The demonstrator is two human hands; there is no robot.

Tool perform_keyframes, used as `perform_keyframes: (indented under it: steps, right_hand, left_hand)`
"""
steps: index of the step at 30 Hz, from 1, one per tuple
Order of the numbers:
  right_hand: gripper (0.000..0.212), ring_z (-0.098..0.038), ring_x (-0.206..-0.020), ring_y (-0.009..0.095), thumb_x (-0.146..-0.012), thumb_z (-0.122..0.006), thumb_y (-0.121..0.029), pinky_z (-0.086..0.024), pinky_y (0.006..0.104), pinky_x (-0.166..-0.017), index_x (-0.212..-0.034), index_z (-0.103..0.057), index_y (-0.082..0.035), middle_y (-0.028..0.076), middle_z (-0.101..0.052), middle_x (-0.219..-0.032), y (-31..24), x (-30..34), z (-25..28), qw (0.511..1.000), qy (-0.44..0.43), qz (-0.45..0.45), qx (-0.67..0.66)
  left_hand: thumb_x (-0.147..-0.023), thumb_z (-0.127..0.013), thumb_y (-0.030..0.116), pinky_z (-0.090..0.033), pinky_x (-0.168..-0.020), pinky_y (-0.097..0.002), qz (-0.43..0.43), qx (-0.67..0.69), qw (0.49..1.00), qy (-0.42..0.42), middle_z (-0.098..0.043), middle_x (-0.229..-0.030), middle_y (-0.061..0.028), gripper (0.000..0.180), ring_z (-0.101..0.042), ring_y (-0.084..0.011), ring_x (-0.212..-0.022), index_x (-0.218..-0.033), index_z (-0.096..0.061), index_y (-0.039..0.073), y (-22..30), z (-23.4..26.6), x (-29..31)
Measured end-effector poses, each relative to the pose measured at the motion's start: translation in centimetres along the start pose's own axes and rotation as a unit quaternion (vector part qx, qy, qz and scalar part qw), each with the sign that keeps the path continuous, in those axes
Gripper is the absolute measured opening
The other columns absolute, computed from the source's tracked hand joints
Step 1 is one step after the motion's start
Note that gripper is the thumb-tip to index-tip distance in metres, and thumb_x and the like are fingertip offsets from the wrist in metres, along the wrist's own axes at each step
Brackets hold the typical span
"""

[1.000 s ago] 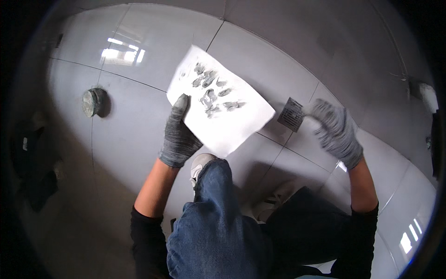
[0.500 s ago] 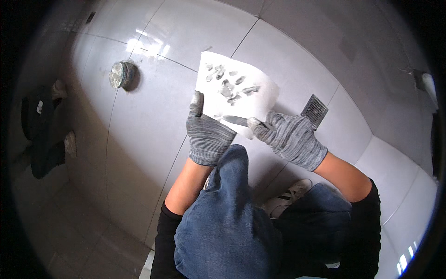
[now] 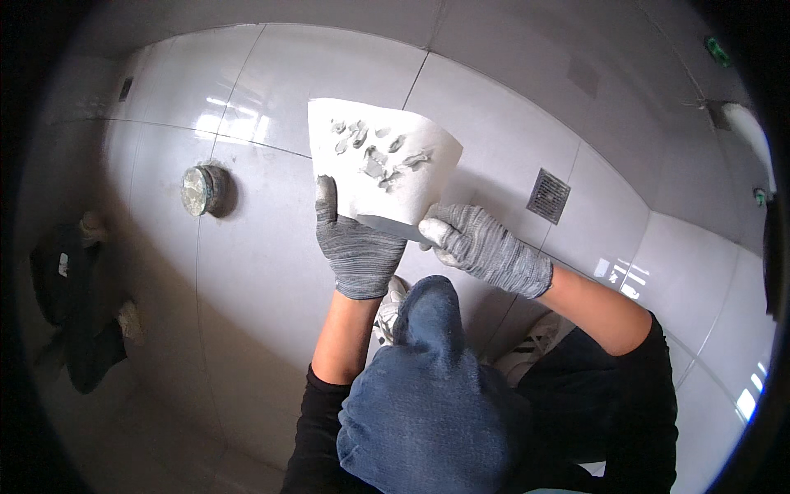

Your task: The person kneels on a tiled floor and uses a small metal tool to apply gray grout into the joints between white tiles. They repeatedly scoop grout from a paper sheet held in the left hand and press it into the seams, working along multiple tile lines.

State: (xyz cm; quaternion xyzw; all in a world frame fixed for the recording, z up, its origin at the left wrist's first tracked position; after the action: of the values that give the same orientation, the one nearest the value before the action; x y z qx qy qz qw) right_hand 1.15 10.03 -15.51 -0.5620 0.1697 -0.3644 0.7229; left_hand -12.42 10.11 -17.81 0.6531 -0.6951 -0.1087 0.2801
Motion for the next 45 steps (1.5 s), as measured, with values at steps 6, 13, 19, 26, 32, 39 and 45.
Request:
perform_keyframes:
  steps: [6, 13, 19, 26, 32, 39, 45]
  right_hand:
    - [0.022, -0.057, -0.073, 0.017, -0.089, -0.052, -0.022, -0.05, 0.0304, -0.067, -0.097, -0.057, -0.003, 0.009, -0.056, -0.079, 1.7, 1.1, 1.2, 0.998, -0.006, -0.049, -0.036]
    - [0.037, -0.048, -0.059, 0.013, -0.093, -0.044, -0.036, -0.044, 0.0285, -0.059, -0.089, -0.059, -0.002, 0.003, -0.047, -0.065, 5.7, 8.4, 9.3, 0.969, 0.023, -0.211, 0.129]
    - [0.037, -0.041, -0.054, 0.007, -0.094, -0.045, -0.04, -0.037, 0.0224, -0.051, -0.087, -0.056, -0.006, -0.002, -0.046, -0.064, 10.6, 17.7, 6.5, 0.884, 0.117, -0.432, -0.138]
    - [0.019, -0.04, -0.053, 0.005, -0.096, -0.045, -0.022, -0.035, 0.0202, -0.047, -0.086, -0.051, -0.007, -0.002, -0.042, -0.062, 2.0, 16.9, 1.1, 0.847, 0.297, -0.419, -0.139]
    - [0.023, -0.04, -0.044, 0.006, -0.095, -0.045, -0.031, -0.033, 0.0207, -0.039, -0.093, -0.046, -0.007, -0.002, -0.042, -0.06, -4.0, 12.1, 2.6, 0.872, 0.359, -0.287, -0.168]
    - [0.022, -0.044, -0.046, 0.008, -0.096, -0.043, -0.03, -0.036, 0.0235, -0.041, -0.093, -0.044, -0.008, 0.0, -0.048, -0.06, -3.9, 0.5, -0.6, 0.918, 0.307, -0.215, -0.13]
    - [0.016, -0.047, -0.05, 0.01, -0.096, -0.042, -0.024, -0.039, 0.0273, -0.046, -0.092, -0.045, -0.008, 0.002, -0.049, -0.06, 0.5, -6.8, -1.0, 0.912, 0.3, -0.233, -0.159]
  left_hand:
    - [-0.093, -0.04, 0.041, -0.03, -0.105, -0.0443, 0.073, 0.247, 0.966, -0.015, -0.04, -0.137, -0.0134, 0.056, -0.039, -0.0271, -0.124, -0.136, -0.033, 0.006, 0.2, -0.4, -0.4]
    - [-0.09, -0.042, 0.045, -0.028, -0.105, -0.0514, 0.028, 0.164, 0.984, 0.067, -0.035, -0.14, -0.0141, 0.059, -0.035, -0.0319, -0.128, -0.138, -0.032, 0.011, 3.4, 2.4, -2.2]
    - [-0.088, -0.046, 0.045, -0.028, -0.105, -0.0531, 0.07, 0.167, 0.981, 0.076, -0.032, -0.141, -0.0153, 0.064, -0.034, -0.0355, -0.128, -0.14, -0.027, 0.011, 2.0, 3.6, -3.2]
    - [-0.087, -0.048, 0.045, -0.03, -0.105, -0.0495, 0.142, 0.217, 0.966, 0.005, -0.033, -0.141, -0.0136, 0.066, -0.035, -0.0326, -0.127, -0.14, -0.026, 0.012, 2.2, 2.7, -3.3]
    - [-0.086, -0.049, 0.048, -0.032, -0.104, -0.0491, 0.146, 0.165, 0.975, 0.029, -0.035, -0.14, -0.013, 0.067, -0.038, -0.0325, -0.125, -0.139, -0.029, 0.011, 2.3, 1.6, -3.2]
    - [-0.086, -0.042, 0.061, -0.029, -0.106, -0.0482, 0.029, 0.089, 0.994, 0.054, -0.032, -0.141, -0.0105, 0.074, -0.034, -0.0298, -0.128, -0.141, -0.024, 0.014, 8.4, 4.1, -2.6]
    - [-0.089, -0.04, 0.055, -0.029, -0.107, -0.0446, 0.028, 0.126, 0.982, 0.141, -0.033, -0.141, -0.0091, 0.067, -0.033, -0.028, -0.128, -0.14, -0.027, 0.013, 7.5, 5.9, 0.4]
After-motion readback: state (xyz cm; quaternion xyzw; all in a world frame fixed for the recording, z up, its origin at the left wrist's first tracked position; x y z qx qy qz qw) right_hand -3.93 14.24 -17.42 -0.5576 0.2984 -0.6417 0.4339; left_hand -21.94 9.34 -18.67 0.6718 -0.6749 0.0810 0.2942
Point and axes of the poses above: each hand's wrist, its own x-axis away from the middle knuckle, its own z-axis out of the back of the hand, y = z × x, the point moved 5 cm from there along -x, towards the middle knuckle
